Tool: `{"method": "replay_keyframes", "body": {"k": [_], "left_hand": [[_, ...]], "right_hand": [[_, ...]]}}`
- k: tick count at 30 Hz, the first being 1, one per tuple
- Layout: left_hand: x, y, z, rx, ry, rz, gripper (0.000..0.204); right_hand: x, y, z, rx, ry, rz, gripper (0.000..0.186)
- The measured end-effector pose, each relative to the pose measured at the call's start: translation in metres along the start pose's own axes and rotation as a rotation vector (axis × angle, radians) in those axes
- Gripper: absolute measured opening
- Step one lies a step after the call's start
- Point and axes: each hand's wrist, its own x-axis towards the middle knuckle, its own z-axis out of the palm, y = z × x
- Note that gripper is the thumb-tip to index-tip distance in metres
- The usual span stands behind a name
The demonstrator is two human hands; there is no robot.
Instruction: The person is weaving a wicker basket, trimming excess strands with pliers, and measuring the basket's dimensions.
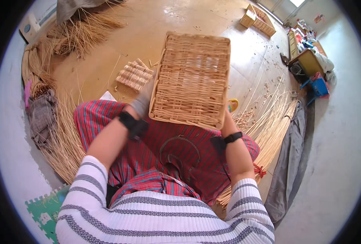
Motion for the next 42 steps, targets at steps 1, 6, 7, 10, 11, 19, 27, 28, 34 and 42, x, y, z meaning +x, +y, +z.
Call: {"method": "replay_keyframes", "body": {"k": [1,6,7,10,11,19,27,28,34,42], "left_hand": [[0.018,-0.010,0.015,-0.248,0.208,-0.369,0.076],[0.033,-0.102,-0.019,0.617,0.135,0.204,0.036],[0.043,-0.107,-0.009,0.621,0.142,0.249,0.049],[0.066,-0.155,-0.037,0.219,0.163,-0.129,0.073],[0.075,-0.150,-0.023,0.041,0.152,-0.129,0.080],[0.044,-0.207,-0.022,0.170,0.286,-0.591,0.070],[-0.035,-0.257,-0.051,0.197,0.077,-0.584,0.059],[-0.026,-0.242,-0.022,0.424,-0.078,-0.685,0.066],[-0.050,-0.249,-0.007,0.534,0.012,-0.618,0.073],[-0.065,-0.265,0.029,0.307,0.298,-0.526,0.063]], "right_hand": [[0.016,0.020,-0.009,0.050,0.004,0.020,0.056],[0.041,0.129,-0.057,0.048,-0.073,0.168,0.058],[0.054,0.144,-0.070,0.042,-0.059,0.209,0.059],[0.123,0.201,-0.072,0.038,-0.117,0.315,0.060],[0.134,0.214,-0.097,0.031,-0.113,0.341,0.061],[0.112,0.273,-0.082,-0.256,0.028,0.495,0.071],[0.043,0.274,-0.050,-0.556,0.202,0.533,0.059],[0.034,0.277,-0.079,-0.835,0.266,0.621,0.055],[0.041,0.271,-0.015,-1.459,0.220,-0.335,0.056],[0.060,0.292,0.013,-1.523,-0.218,-0.455,0.064]]}}
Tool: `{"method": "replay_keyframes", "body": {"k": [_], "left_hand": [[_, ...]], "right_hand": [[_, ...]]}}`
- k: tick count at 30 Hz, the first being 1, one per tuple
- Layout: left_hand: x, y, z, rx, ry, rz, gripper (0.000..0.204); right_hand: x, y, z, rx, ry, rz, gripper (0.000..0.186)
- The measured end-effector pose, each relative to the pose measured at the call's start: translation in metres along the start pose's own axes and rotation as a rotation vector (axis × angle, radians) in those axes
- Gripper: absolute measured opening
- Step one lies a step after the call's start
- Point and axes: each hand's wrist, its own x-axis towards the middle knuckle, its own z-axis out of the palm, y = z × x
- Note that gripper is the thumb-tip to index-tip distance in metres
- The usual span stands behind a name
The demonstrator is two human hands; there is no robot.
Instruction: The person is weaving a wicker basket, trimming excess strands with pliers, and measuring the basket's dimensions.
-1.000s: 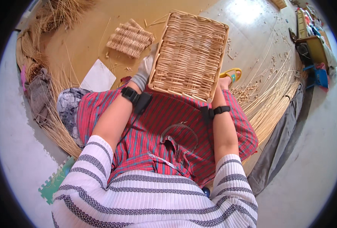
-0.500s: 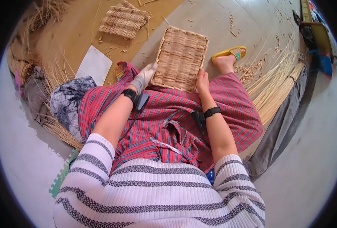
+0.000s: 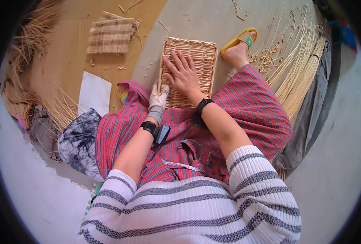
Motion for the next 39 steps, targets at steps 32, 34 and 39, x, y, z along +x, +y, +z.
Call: {"method": "replay_keyframes", "body": {"k": [32,34,39], "left_hand": [[0.086,0.016,-0.061,-0.352,-0.119,-0.278,0.077],[0.089,0.018,-0.064,-0.579,-0.242,-0.367,0.081],[0.024,0.154,-0.029,0.002,-0.056,-0.164,0.094]], "right_hand": [[-0.050,0.144,-0.033,1.414,0.053,1.268,0.073],[-0.030,0.116,-0.024,1.515,-0.131,1.237,0.084],[0.000,0.094,-0.062,1.838,-0.016,0.931,0.067]]}}
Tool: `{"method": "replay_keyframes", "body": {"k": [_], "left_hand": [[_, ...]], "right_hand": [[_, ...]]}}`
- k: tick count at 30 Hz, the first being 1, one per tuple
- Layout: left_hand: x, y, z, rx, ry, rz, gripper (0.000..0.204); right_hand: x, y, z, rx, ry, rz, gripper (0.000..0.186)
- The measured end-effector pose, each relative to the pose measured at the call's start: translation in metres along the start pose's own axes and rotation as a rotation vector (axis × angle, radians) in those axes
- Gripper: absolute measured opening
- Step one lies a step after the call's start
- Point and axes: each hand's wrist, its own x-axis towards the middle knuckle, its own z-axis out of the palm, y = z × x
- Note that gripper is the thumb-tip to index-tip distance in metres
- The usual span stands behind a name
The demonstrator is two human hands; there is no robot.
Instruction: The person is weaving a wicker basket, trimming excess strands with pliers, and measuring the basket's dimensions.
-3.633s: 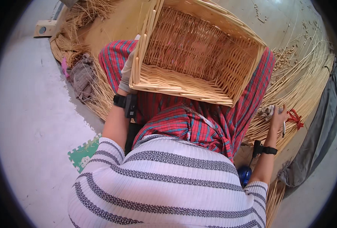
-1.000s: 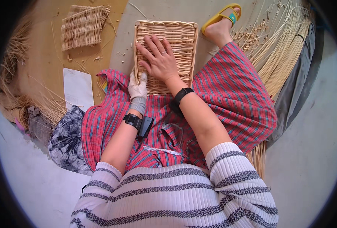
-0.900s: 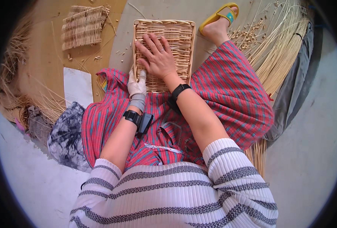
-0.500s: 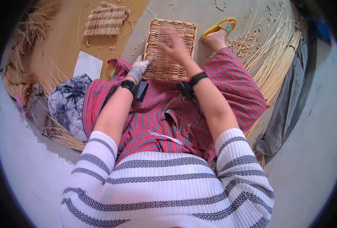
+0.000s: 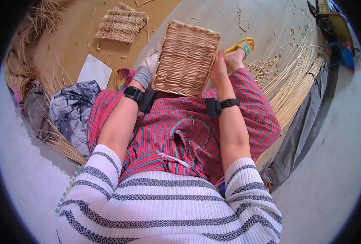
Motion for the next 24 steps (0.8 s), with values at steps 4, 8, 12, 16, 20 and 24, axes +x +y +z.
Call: {"method": "replay_keyframes", "body": {"k": [4,8,12,16,20,24], "left_hand": [[-0.008,0.045,-0.011,0.034,0.044,0.443,0.079],[0.001,0.052,-0.030,-0.158,-0.043,0.814,0.073],[-0.010,0.048,-0.036,0.379,-0.028,0.551,0.069],[0.032,-0.058,-0.008,0.492,0.000,0.366,0.071],[0.066,-0.167,-0.021,-0.185,-0.160,0.054,0.075],[0.073,-0.178,-0.025,-0.044,-0.059,-0.102,0.082]], "right_hand": [[-0.016,-0.068,0.042,0.129,-0.027,-0.182,0.068],[-0.031,-0.097,0.043,0.179,-0.012,-0.376,0.075],[-0.011,-0.083,0.016,0.148,-0.144,-0.335,0.072],[0.021,0.014,-0.035,-0.252,0.104,-0.184,0.069],[-0.015,0.056,-0.024,-0.555,0.091,-0.007,0.080],[-0.019,0.029,-0.044,-0.621,0.105,0.276,0.092]]}}
